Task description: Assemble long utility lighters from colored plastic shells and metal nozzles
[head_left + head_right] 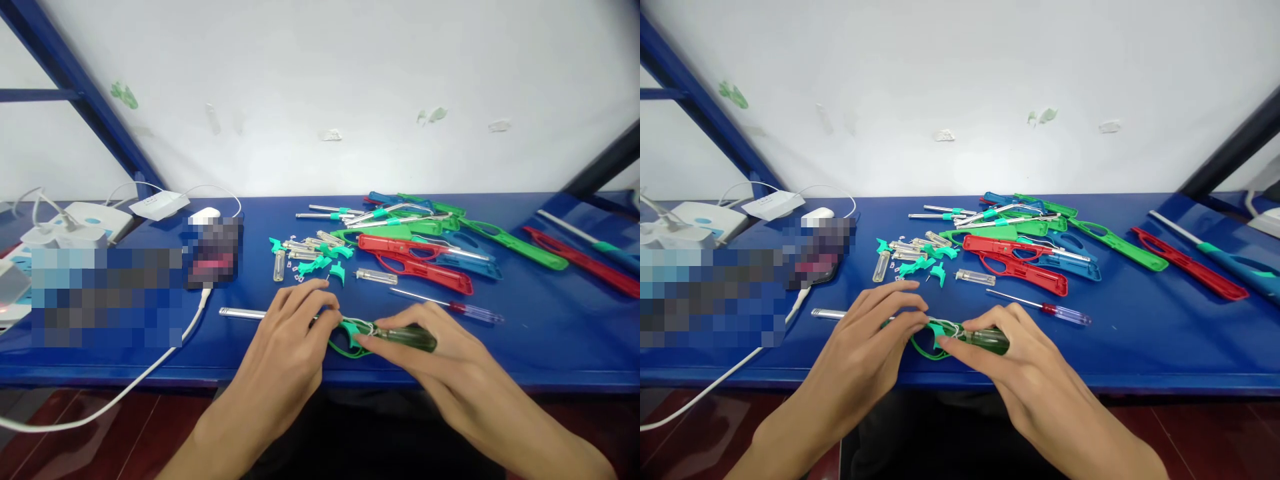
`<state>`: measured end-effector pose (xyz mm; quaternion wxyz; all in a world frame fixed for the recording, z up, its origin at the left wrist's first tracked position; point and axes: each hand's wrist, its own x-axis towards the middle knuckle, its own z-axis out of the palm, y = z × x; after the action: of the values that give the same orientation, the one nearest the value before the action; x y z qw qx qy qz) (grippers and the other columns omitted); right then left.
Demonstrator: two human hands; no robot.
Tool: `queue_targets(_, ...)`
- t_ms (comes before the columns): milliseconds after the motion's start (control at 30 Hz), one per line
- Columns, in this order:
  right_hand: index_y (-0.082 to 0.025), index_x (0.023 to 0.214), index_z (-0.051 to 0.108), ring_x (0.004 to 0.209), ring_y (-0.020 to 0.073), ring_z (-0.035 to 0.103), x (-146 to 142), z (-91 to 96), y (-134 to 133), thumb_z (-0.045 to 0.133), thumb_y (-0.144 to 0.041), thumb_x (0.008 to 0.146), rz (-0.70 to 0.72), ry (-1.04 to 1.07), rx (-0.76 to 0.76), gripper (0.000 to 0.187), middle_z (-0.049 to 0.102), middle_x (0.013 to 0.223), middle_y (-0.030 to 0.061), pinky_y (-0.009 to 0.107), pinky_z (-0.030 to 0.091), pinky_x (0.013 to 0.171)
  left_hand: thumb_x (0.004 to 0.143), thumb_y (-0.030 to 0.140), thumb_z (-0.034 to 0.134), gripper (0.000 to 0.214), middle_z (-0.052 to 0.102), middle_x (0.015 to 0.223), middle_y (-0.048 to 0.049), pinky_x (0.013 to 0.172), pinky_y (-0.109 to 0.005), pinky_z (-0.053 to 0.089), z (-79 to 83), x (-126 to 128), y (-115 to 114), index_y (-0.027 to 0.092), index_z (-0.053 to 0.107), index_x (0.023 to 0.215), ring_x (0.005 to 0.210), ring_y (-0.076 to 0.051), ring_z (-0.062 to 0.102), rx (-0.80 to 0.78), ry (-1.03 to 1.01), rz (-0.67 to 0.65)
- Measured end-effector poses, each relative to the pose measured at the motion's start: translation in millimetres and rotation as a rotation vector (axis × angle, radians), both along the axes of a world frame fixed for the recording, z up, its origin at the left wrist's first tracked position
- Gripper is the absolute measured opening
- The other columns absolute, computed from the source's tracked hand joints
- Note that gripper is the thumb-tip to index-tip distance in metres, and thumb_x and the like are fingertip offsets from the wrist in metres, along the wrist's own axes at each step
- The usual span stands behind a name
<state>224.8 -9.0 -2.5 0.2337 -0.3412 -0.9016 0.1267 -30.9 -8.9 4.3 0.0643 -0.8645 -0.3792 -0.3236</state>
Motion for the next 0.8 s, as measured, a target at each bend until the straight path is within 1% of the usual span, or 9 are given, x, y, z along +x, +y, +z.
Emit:
queue_targets(100, -0.048, 0.159, 0.043, 0.115, 0.0215, 0.066, 1, -0.9, 0, 0.045, -0.006, 0.103, 0.005, -0.01, 0.002, 0.07, 0.068, 0.127, 0.0045, 0.038, 0.061, 0.093, 0.093, -0.013, 0.05, 0.034, 0.07, 0.114, -0.011, 0.098, -0.045, 0.055, -1.5, 1, 1, 0.014, 0.065, 0.105, 0.124, -0.029, 0.063, -0.002, -0.029, 0.003)
queue_targets(233, -0.049, 0.162, 0.037, 0.119, 0.022, 0.062, 1, -2.6, 0, 0.042, -0.004, 0.103, 0.002, -0.035, -0.013, 0.074, 0.065, 0.129, 0.005, 0.041, 0.059, 0.096, 0.092, -0.013, 0.049, 0.033, 0.068, 0.113, -0.0116, 0.093, -0.041, 0.059, -5.0, 1, 3, 0.013, 0.064, 0.107, 0.116, -0.027, 0.066, -0.045, -0.077, -0.029)
queue_targets(400, -0.049, 0.16, 0.041, 0.116, 0.0229, 0.063, 1, -2.4, -2, 0.043, -0.002, 0.1, -0.006, -0.033, -0.017, 0.076, 0.065, 0.127, 0.0047, 0.042, 0.06, 0.094, 0.093, -0.013, 0.048, 0.032, 0.067, 0.112, -0.0126, 0.092, -0.041, 0.061, -7.5, 2, 6, 0.011, 0.064, 0.105, 0.114, -0.026, 0.066, -0.079, -0.113, -0.065)
queue_targets(533, -0.049, 0.16, 0.042, 0.115, 0.022, 0.063, 1, -1.3, -2, 0.043, -0.003, 0.102, -0.02, -0.042, -0.035, 0.073, 0.065, 0.126, 0.0045, 0.041, 0.06, 0.094, 0.093, -0.013, 0.047, 0.034, 0.067, 0.114, -0.0109, 0.088, -0.039, 0.06, -7.5, 2, 4, 0.014, 0.063, 0.107, 0.109, -0.024, 0.066, -0.095, -0.127, -0.055)
queue_targets(633, -0.049, 0.159, 0.042, 0.115, 0.0215, 0.064, 0, -2.7, -3, 0.045, -0.009, 0.105, -0.054, -0.033, -0.054, 0.068, 0.065, 0.126, 0.0033, 0.039, 0.06, 0.094, 0.095, -0.01, 0.049, 0.032, 0.066, 0.116, -0.0102, 0.087, -0.039, 0.058, -3.1, 3, -2, 0.015, 0.063, 0.107, 0.105, -0.023, 0.065, -0.131, -0.099, -0.023)
queue_targets(733, -0.048, 0.16, 0.04, 0.114, 0.0208, 0.064, 1, -6.0, -3, 0.048, -0.021, 0.109, -0.092, -0.014, -0.076, 0.058, 0.063, 0.126, 0.0029, 0.038, 0.059, 0.094, 0.1, -0.001, 0.053, 0.02, 0.065, 0.113, -0.0106, 0.087, -0.044, 0.056, 3.9, 5, -7, 0.014, 0.062, 0.107, 0.102, -0.025, 0.063, -0.143, -0.031, 0.015)
queue_targets(800, -0.047, 0.16, 0.037, 0.111, 0.0198, 0.063, 1, -8.1, -3, 0.047, -0.027, 0.111, -0.113, -0.005, -0.098, 0.054, 0.061, 0.125, 0.0029, 0.037, 0.058, 0.094, 0.102, 0.004, 0.055, 0.013, 0.065, 0.11, -0.0094, 0.087, -0.045, 0.054, 6.9, 5, -6, 0.015, 0.062, 0.106, 0.1, -0.026, 0.061, -0.162, -0.015, 0.022)
